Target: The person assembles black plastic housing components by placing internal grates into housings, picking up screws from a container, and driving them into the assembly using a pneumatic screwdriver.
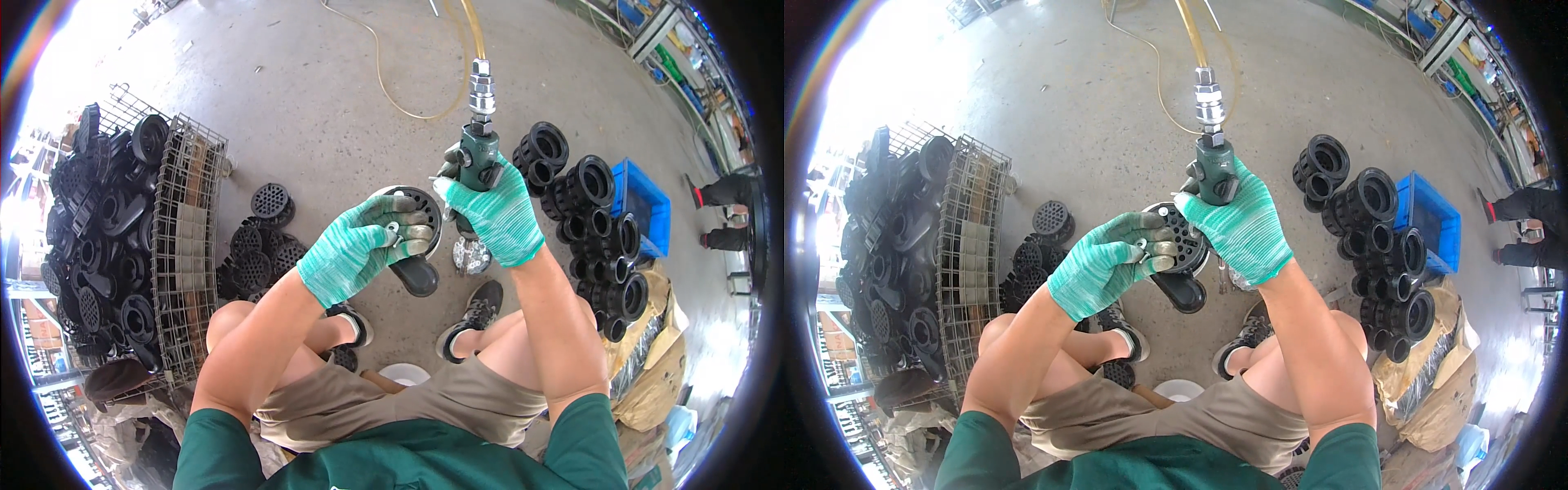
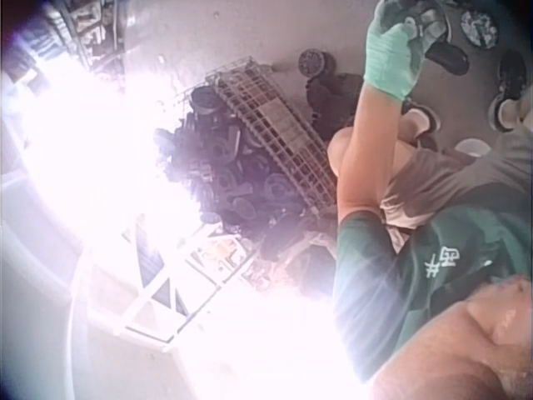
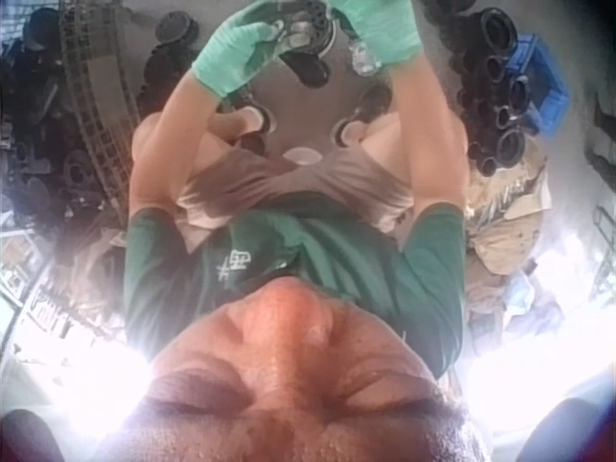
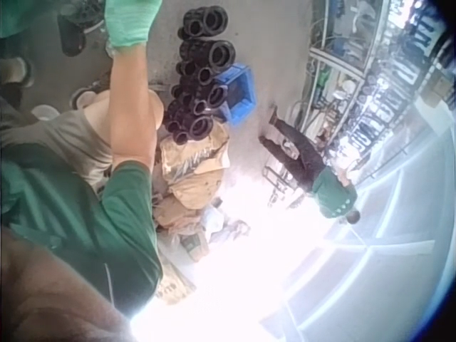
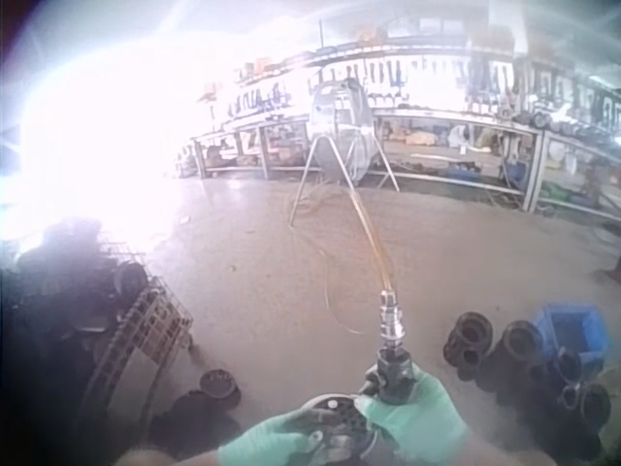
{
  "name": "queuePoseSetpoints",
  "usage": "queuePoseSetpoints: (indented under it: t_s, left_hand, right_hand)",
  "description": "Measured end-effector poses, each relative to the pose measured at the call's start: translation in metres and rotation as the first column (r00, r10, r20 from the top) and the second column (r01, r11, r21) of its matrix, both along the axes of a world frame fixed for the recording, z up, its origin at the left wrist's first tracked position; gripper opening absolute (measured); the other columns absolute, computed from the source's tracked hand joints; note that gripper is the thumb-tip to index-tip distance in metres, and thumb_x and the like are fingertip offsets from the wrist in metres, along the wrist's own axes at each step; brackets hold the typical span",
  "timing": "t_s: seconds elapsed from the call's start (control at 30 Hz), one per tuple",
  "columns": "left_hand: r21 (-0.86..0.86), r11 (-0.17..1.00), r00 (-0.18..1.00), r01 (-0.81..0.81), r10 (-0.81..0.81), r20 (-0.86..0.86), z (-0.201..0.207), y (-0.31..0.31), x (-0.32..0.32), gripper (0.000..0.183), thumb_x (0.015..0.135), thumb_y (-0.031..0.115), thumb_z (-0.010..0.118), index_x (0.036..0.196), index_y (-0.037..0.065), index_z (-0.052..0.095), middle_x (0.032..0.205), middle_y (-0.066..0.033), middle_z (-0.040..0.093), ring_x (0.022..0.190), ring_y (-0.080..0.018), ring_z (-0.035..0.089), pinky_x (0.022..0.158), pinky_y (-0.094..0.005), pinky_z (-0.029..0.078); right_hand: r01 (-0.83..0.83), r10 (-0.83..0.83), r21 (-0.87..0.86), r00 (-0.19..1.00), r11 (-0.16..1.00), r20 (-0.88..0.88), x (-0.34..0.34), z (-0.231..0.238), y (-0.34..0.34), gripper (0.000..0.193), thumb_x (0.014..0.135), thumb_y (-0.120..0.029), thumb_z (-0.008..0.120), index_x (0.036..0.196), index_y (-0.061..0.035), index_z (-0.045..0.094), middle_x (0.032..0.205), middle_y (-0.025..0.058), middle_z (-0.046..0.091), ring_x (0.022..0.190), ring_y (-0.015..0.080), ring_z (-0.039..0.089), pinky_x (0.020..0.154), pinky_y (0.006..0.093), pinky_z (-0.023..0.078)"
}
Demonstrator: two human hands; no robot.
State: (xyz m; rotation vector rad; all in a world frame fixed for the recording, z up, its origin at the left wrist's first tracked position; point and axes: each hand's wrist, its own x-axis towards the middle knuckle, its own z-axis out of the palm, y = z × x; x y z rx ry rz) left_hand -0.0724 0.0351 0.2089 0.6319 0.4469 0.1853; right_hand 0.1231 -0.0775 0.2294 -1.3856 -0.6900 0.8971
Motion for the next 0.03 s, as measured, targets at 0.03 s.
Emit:
queuePoseSetpoints:
  t_s: [0.03]
  left_hand:
    - [-0.001,1.000,1.000,0.000,0.000,0.015,-0.0002,-0.0002,0.0000,0.052,0.090,0.002,0.069,0.138,-0.005,0.050,0.123,-0.0180,0.066,0.115,-0.0299,0.066,0.102,-0.0431,0.055]
  right_hand:
    - [-0.001,0.000,0.019,0.999,1.000,0.044,0.0003,-0.0044,0.0011,0.033,0.086,-0.005,0.078,0.116,-0.0065,0.064,0.095,0.0028,0.070,0.077,0.0096,0.066,0.069,0.0255,0.058]
